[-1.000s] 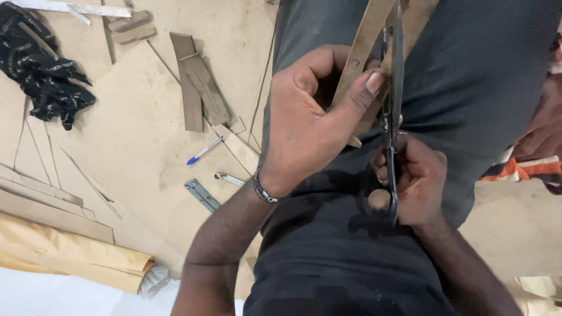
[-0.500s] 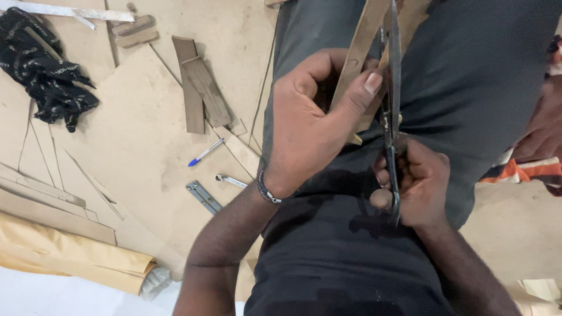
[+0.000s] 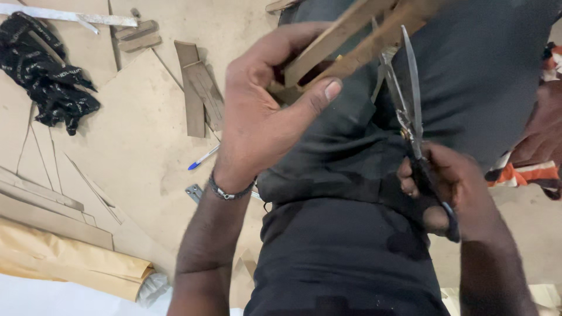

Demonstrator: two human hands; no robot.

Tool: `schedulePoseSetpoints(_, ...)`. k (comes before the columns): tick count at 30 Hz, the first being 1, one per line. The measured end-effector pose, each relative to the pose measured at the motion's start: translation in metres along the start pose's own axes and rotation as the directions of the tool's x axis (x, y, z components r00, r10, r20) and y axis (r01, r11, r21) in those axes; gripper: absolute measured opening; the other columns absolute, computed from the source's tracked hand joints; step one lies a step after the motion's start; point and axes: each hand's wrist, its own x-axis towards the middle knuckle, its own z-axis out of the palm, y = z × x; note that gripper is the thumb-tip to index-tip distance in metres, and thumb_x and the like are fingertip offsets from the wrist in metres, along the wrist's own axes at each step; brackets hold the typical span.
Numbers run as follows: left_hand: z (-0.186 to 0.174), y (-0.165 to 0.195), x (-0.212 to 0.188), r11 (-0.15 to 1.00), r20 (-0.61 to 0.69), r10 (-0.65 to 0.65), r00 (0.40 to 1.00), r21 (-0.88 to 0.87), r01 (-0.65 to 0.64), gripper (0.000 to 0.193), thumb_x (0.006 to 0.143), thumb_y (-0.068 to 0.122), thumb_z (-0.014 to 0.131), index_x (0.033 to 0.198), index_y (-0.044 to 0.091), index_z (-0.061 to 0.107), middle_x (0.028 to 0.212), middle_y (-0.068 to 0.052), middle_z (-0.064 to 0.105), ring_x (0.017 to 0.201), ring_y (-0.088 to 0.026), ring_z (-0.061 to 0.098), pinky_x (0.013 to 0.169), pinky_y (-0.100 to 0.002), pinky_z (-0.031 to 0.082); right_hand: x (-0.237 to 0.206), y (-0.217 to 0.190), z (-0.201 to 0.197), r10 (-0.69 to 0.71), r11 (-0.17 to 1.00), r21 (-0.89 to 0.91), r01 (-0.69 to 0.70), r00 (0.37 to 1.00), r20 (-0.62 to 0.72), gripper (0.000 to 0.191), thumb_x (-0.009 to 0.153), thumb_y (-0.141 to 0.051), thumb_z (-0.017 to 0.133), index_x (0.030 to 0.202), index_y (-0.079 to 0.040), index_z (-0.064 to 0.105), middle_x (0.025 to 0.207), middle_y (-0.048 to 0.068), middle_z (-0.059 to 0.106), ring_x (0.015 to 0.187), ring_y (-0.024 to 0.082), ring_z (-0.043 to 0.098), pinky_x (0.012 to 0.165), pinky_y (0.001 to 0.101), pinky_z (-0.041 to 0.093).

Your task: The person uses shears to cut a rectangular piece of cardboard along a marked outline. They hold the cardboard in one hand and operate the shears with the other, trimming edges and cutting out a central rectangular slot. The person occasionally repositions the cardboard to continue cutting along the marked lines.

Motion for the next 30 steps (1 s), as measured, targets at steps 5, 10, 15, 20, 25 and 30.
schedulePoseSetpoints(5,-0.003,0.004,0.002,0.995,-0.038,-0.017,0.999,-0.1,0.013,0.038,0.097,0.006,0.083,0.126,0.002,0.059,0.111,-0.004,0.068,0.104,-0.007,0.069,0.094,-0.022,0.06,0.008,-0.012,-0.008,-0.072,0.99,-0.118,0.082,0.994,0.087,0.093,0.067,-0.079,0.081,0.113,0.0,0.064,0.09,0.003,0.065,0.08,0.009,0.062,0.073,0.0256,0.052)
schedulePoseSetpoints(10,0.012,-0.005,-0.001,0.95,-0.098,-0.12,0.988,-0.301,0.086,0.026,0.102,0.016,0.08,0.116,-0.002,0.067,0.099,-0.005,0.073,0.088,-0.007,0.069,0.082,-0.021,0.057,0.012,-0.021,0.003,-0.071,0.977,-0.193,0.085,0.994,0.078,0.094,0.062,-0.085,0.076,0.105,-0.001,0.066,0.085,0.001,0.064,0.077,0.009,0.06,0.07,0.0247,0.049)
schedulePoseSetpoints(15,0.025,-0.013,-0.003,0.906,-0.131,-0.25,0.959,-0.383,0.183,0.029,0.1,0.02,0.076,0.115,-0.002,0.067,0.095,-0.006,0.073,0.079,-0.009,0.069,0.07,-0.024,0.056,0.019,-0.015,0.019,-0.096,0.995,0.005,0.096,0.994,0.049,0.095,0.064,-0.085,0.081,0.104,0.0,0.063,0.088,0.001,0.06,0.076,0.008,0.056,0.068,0.024,0.047)
schedulePoseSetpoints(20,0.025,-0.02,-0.006,0.92,-0.043,-0.1,0.994,-0.384,0.076,0.023,0.111,0.012,0.073,0.124,-0.003,0.061,0.106,-0.007,0.071,0.093,-0.008,0.071,0.083,-0.024,0.062,0.019,-0.006,0.019,-0.103,0.992,-0.068,0.105,0.994,0.032,0.094,0.063,-0.087,0.077,0.099,-0.001,0.065,0.082,-0.001,0.06,0.071,0.006,0.055,0.064,0.021,0.045)
schedulePoseSetpoints(25,0.03,-0.029,-0.009,0.926,-0.031,-0.055,0.998,-0.376,0.039,0.029,0.112,0.001,0.073,0.134,-0.005,0.055,0.116,-0.009,0.071,0.105,-0.01,0.071,0.094,-0.025,0.063,0.015,0.001,0.019,-0.119,0.991,-0.062,0.119,0.993,0.005,0.093,0.064,-0.086,0.077,0.098,-0.001,0.065,0.084,-0.002,0.061,0.07,0.006,0.057,0.063,0.0205,0.046)
schedulePoseSetpoints(30,0.033,-0.028,-0.011,0.92,-0.032,-0.123,0.992,-0.378,0.102,0.035,0.112,0.001,0.071,0.139,-0.007,0.05,0.118,-0.011,0.07,0.104,-0.012,0.072,0.092,-0.026,0.065,0.016,0.001,0.024,-0.098,0.995,-0.025,0.098,0.995,0.003,0.097,0.063,-0.084,0.081,0.105,0.002,0.063,0.093,0.002,0.063,0.076,0.007,0.06,0.065,0.0217,0.05)
